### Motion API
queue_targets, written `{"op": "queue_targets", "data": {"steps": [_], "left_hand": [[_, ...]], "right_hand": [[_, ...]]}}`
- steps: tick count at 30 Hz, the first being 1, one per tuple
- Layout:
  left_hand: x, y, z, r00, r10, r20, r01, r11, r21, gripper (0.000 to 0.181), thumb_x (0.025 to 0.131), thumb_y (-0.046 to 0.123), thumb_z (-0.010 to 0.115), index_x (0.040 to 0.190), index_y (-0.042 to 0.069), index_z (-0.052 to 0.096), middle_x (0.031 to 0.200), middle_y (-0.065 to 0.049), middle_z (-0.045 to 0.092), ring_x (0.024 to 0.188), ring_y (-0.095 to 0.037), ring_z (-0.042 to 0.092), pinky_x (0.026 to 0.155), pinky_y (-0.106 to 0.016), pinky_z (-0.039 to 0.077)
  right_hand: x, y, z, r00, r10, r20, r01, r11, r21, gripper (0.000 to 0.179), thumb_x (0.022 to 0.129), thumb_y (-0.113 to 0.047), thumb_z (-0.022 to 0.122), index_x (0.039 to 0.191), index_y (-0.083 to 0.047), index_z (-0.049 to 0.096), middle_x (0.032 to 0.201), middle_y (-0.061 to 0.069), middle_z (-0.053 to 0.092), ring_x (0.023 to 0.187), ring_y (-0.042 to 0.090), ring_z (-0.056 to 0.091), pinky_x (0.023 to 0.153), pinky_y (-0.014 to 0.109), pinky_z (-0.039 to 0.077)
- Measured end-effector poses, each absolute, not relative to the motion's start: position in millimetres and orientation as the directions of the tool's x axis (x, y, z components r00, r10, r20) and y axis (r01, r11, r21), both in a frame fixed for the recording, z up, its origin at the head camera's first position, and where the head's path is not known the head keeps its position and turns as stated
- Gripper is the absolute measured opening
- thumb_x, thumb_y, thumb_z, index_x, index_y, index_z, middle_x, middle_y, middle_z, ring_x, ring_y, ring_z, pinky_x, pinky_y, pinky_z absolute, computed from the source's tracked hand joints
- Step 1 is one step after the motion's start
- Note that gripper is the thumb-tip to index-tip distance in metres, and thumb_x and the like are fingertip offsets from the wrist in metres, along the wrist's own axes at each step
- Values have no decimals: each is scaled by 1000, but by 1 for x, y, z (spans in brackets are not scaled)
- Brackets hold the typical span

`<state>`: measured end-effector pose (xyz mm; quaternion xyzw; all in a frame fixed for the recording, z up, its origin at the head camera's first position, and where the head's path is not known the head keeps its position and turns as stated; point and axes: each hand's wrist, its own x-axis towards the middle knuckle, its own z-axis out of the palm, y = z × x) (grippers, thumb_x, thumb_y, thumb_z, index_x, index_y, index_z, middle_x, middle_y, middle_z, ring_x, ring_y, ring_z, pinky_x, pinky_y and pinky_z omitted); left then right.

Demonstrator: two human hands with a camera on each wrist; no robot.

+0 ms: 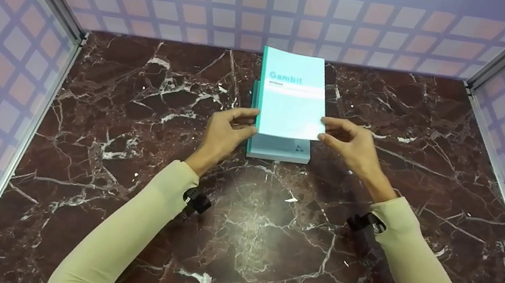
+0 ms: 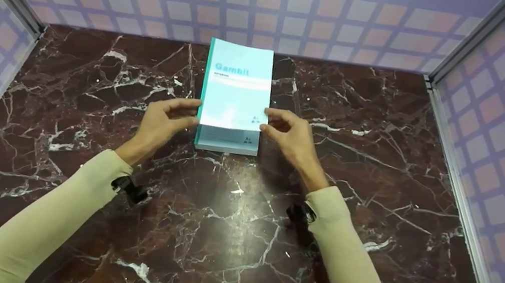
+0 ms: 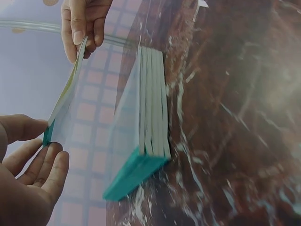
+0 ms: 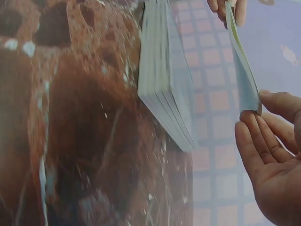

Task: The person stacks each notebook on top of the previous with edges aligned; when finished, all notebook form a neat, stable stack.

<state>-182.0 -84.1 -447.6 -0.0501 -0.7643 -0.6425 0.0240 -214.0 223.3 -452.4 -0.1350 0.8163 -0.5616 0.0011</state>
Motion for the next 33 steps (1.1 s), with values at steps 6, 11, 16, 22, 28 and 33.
{"op": "queue_targets", "data": {"steps": [6, 11, 16, 22, 28, 33], "left_hand": [[-180, -95, -454, -997, 18, 75, 77, 212, 974, 37, 94, -3, 77, 131, 1, 75, 119, -14, 75, 111, -26, 72, 94, -29, 59], [-181, -97, -461, -997, 20, 70, 73, 201, 977, 36, 94, -6, 75, 130, -2, 74, 121, -17, 75, 112, -29, 71, 96, -29, 59], [-181, -97, -469, -999, 10, 41, 42, 225, 974, 36, 94, -6, 76, 129, -1, 75, 122, -16, 75, 112, -27, 72, 95, -29, 59], [-179, -95, -479, -1000, 16, -11, -7, 239, 971, 36, 95, -3, 76, 131, 1, 74, 122, -14, 75, 112, -24, 72, 93, -29, 60], [-178, -94, -487, -999, 8, -38, -34, 253, 967, 35, 94, -3, 76, 129, -1, 75, 128, -15, 73, 111, -26, 73, 92, -30, 61], [-176, -92, -490, -999, -10, -53, -53, 273, 960, 34, 94, -3, 77, 127, -1, 76, 117, -16, 77, 108, -26, 74, 91, -30, 61]], "right_hand": [[-213, 210, -463, -959, -238, 157, -233, 339, -911, 39, 93, -2, 82, 130, 5, 73, 112, 24, 75, 92, 11, 71, 81, 19, 59], [-211, 205, -469, -962, -230, 146, -226, 376, -899, 38, 92, 0, 81, 129, 5, 73, 112, 24, 74, 90, 9, 68, 80, 17, 57], [-202, 198, -462, -962, -239, 131, -221, 401, -889, 38, 93, 6, 78, 129, 11, 69, 113, 30, 72, 92, 17, 67, 82, 21, 57], [-200, 198, -468, -958, -253, 131, -233, 431, -872, 37, 93, 5, 78, 129, 12, 69, 113, 30, 73, 96, 34, 70, 79, 18, 56], [-208, 205, -490, -960, -261, 101, -217, 462, -860, 37, 93, -5, 83, 129, 4, 73, 111, 22, 75, 96, 29, 72, 80, 16, 56], [-209, 207, -491, -957, -280, 80, -213, 485, -848, 37, 94, -6, 83, 129, 1, 74, 112, 19, 76, 99, 32, 74, 83, 17, 56]]}}
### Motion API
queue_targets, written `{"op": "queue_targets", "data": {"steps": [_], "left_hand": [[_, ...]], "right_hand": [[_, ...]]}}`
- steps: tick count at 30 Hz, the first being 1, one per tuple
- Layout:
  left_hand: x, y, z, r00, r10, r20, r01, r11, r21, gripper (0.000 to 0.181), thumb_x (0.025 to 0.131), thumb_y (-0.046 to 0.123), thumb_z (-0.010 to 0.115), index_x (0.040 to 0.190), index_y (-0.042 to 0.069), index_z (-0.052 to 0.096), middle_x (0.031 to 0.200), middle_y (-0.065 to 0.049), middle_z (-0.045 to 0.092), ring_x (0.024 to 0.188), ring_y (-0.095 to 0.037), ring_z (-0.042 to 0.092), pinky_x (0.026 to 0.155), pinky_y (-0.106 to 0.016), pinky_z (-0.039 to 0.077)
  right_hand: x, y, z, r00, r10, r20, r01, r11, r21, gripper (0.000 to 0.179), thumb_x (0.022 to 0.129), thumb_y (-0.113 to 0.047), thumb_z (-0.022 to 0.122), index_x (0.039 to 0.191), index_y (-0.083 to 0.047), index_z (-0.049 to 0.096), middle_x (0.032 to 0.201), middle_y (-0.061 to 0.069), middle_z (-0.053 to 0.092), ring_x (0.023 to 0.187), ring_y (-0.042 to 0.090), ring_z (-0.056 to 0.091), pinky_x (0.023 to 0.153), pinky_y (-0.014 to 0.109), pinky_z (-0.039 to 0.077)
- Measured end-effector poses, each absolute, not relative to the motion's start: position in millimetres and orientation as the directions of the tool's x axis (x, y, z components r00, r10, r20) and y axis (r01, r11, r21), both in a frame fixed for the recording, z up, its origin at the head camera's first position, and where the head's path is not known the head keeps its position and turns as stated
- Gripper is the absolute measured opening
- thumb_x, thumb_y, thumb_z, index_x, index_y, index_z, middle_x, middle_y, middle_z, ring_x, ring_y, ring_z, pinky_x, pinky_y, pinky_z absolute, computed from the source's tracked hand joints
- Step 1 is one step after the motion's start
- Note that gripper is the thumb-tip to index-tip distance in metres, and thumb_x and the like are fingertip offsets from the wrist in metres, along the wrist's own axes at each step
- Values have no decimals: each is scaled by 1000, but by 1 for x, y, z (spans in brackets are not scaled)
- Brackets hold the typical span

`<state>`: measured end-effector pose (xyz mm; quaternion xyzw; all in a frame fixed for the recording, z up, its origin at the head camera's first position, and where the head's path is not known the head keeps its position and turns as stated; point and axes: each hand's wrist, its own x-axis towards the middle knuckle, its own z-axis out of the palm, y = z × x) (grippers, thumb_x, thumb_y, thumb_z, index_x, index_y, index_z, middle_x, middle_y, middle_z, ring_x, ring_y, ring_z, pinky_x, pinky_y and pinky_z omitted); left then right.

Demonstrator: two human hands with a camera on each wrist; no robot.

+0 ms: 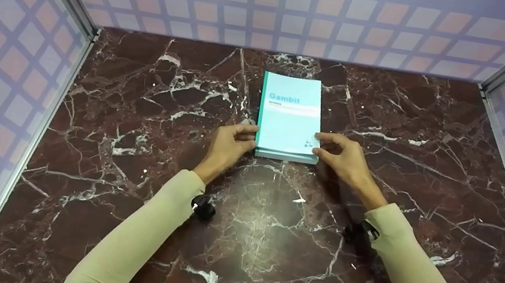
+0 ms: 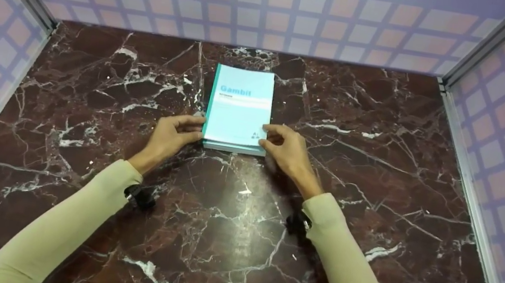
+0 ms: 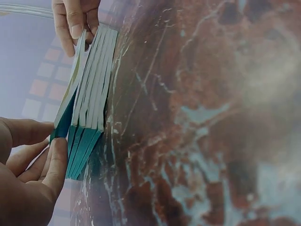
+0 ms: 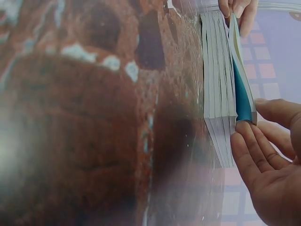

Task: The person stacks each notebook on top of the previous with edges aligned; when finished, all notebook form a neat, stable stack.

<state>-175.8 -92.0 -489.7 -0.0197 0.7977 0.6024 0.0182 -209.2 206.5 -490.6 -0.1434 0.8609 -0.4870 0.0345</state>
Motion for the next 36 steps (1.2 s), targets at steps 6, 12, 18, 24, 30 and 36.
{"op": "queue_targets", "data": {"steps": [6, 12, 18, 24, 30, 36], "left_hand": [[-173, -91, -491, -1000, -18, -20, -25, 401, 916, 29, 95, 2, 79, 124, 4, 79, 117, -11, 78, 105, -22, 75, 89, -30, 61], [-172, -90, -495, -999, 13, 49, 49, 518, 854, 24, 95, 5, 80, 119, 7, 82, 121, -8, 77, 112, -23, 74, 96, -34, 59], [-171, -90, -499, -990, 74, 122, 143, 551, 822, 31, 92, 4, 83, 122, 5, 80, 129, -11, 74, 121, -28, 70, 105, -37, 55], [-170, -90, -501, -988, 95, 125, 156, 553, 818, 39, 89, 3, 86, 127, 5, 78, 138, -11, 69, 113, -26, 74, 98, -34, 59], [-170, -92, -501, -989, 87, 123, 151, 526, 837, 39, 90, 3, 86, 128, 7, 78, 136, -9, 70, 118, -26, 72, 101, -34, 58], [-169, -93, -504, -987, 102, 120, 156, 508, 847, 38, 92, 3, 84, 129, 6, 76, 137, -10, 69, 127, -28, 66, 103, -38, 56]], "right_hand": [[-209, 205, -489, -952, -297, 81, -237, 541, -807, 36, 94, -5, 82, 129, 2, 74, 112, 20, 76, 98, 33, 73, 85, 21, 57], [-208, 206, -488, -941, -320, 106, -284, 584, -761, 36, 93, -6, 83, 126, 4, 74, 109, 20, 75, 97, 33, 73, 89, 40, 60], [-208, 209, -493, -923, -355, 152, -348, 597, -723, 37, 91, -6, 85, 124, 3, 75, 107, 19, 72, 94, 35, 70, 87, 49, 59], [-208, 213, -500, -916, -382, 121, -340, 580, -740, 51, 88, -7, 88, 135, 2, 70, 132, 21, 67, 118, 40, 67, 106, 50, 54], [-207, 215, -501, -920, -380, 95, -328, 616, -717, 59, 88, -6, 87, 143, -1, 65, 149, 19, 60, 137, 41, 56, 120, 50, 40], [-207, 215, -502, -926, -374, 56, -300, 637, -710, 59, 91, -9, 85, 146, -4, 64, 147, 14, 61, 135, 40, 58, 117, 50, 44]]}}
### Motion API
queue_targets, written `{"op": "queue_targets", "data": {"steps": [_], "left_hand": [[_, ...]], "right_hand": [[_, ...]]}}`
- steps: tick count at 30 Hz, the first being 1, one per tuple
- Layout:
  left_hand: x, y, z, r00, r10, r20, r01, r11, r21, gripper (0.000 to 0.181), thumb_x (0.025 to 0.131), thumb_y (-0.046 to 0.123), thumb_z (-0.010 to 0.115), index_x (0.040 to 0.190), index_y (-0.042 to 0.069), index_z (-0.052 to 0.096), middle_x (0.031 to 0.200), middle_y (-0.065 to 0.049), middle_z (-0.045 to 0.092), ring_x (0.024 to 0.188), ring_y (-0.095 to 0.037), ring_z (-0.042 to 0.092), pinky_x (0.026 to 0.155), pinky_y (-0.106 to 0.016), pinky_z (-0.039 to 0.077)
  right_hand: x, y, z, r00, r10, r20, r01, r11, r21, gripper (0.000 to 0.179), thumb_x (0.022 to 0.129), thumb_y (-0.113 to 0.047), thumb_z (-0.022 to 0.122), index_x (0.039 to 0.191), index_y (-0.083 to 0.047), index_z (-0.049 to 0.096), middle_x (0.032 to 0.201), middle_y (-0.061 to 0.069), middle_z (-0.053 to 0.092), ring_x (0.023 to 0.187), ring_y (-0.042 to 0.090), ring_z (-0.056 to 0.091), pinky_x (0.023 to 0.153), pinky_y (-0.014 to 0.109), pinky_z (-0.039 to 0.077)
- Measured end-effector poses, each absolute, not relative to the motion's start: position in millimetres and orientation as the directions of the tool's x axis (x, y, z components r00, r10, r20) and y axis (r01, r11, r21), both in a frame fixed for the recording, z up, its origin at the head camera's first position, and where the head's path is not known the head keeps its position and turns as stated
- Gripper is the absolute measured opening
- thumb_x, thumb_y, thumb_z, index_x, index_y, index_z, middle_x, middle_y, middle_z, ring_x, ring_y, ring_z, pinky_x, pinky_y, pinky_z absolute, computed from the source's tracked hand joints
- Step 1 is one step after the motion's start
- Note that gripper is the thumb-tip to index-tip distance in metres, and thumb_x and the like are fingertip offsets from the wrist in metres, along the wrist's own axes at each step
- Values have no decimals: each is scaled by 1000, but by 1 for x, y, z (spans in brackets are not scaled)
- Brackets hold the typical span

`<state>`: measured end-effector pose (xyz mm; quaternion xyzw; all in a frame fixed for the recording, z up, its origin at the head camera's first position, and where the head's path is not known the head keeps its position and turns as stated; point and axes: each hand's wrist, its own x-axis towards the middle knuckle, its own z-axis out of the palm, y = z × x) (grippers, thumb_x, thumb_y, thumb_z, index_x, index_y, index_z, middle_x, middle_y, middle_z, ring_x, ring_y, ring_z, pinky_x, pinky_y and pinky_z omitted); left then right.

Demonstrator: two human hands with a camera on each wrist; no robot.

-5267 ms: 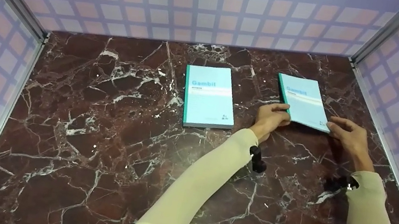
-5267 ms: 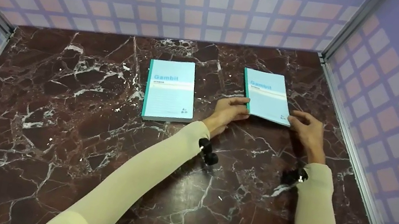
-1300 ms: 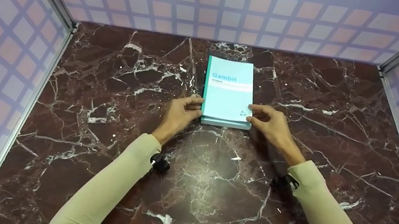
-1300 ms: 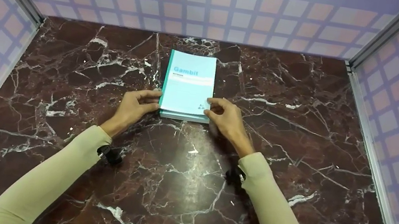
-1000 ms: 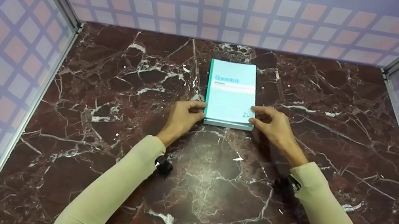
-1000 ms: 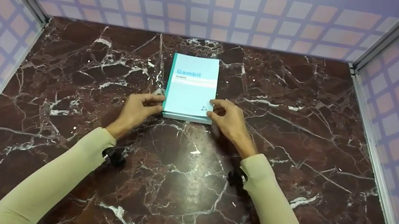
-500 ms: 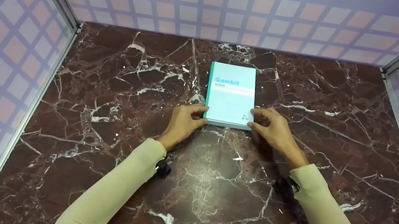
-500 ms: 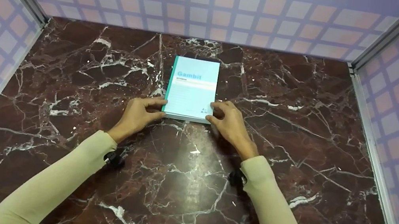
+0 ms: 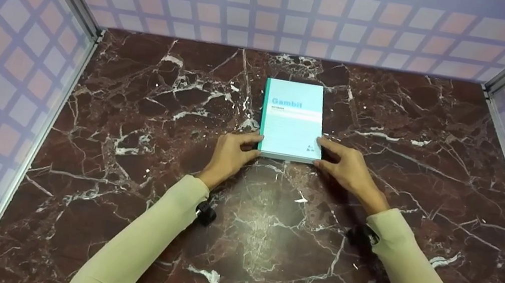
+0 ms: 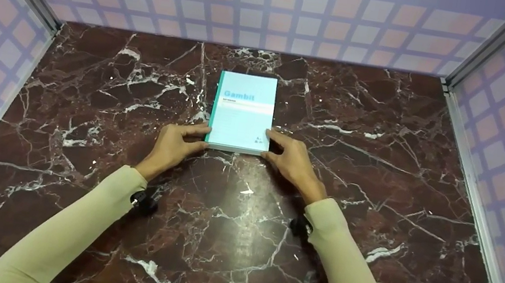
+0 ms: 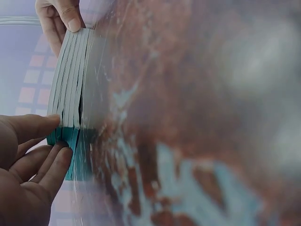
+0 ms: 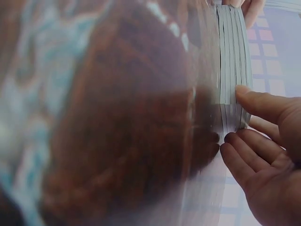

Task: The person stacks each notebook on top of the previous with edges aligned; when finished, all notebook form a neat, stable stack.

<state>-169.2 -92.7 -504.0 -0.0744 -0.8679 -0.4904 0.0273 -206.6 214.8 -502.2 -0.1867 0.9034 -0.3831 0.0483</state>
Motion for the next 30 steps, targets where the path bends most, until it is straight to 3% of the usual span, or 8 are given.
{"op": "queue_targets", "data": {"steps": [9, 15, 21, 27, 28, 30], "left_hand": [[-170, -93, -506, -988, 96, 121, 154, 532, 833, 36, 92, 4, 84, 127, 7, 77, 135, -9, 68, 130, -30, 63, 110, -37, 51], [-172, -94, -507, -990, 90, 105, 138, 554, 821, 37, 90, 3, 84, 126, 10, 78, 133, -7, 69, 129, -31, 64, 109, -37, 52], [-174, -95, -508, -992, 89, 87, 122, 552, 825, 37, 90, 6, 85, 126, 12, 78, 132, -6, 69, 127, -31, 64, 101, -33, 57], [-174, -96, -508, -992, 93, 91, 128, 564, 816, 35, 91, 9, 85, 125, 13, 78, 131, -5, 70, 125, -29, 66, 104, -35, 55], [-174, -97, -508, -990, 103, 92, 134, 569, 812, 36, 91, 9, 85, 126, 13, 78, 131, -5, 69, 116, -25, 72, 100, -32, 57], [-174, -99, -507, -987, 132, 95, 155, 578, 801, 37, 91, 8, 84, 128, 12, 77, 134, -7, 68, 80, -19, 76, 79, -26, 61]], "right_hand": [[-207, 214, -503, -929, -370, 23, -281, 663, -694, 58, 93, -12, 83, 147, -7, 61, 148, 12, 58, 135, 41, 58, 117, 52, 43], [-208, 212, -504, -908, -415, 51, -338, 656, -675, 57, 94, -10, 82, 146, -3, 60, 149, 15, 56, 136, 42, 56, 118, 52, 40], [-210, 214, -501, -900, -434, 39, -346, 658, -669, 56, 95, -11, 82, 146, -4, 60, 149, 14, 55, 135, 42, 57, 116, 52, 44], [-212, 215, -502, -895, -443, 49, -359, 652, -668, 57, 94, -12, 83, 146, -4, 61, 147, 15, 57, 128, 42, 63, 111, 52, 50], [-213, 215, -501, -893, -448, 53, -367, 654, -662, 58, 93, -11, 83, 146, -3, 61, 146, 16, 58, 126, 43, 64, 110, 52, 50], [-213, 216, -499, -883, -468, 45, -383, 661, -646, 60, 93, -14, 84, 147, -3, 60, 145, 17, 59, 124, 43, 65, 108, 53, 52]]}}
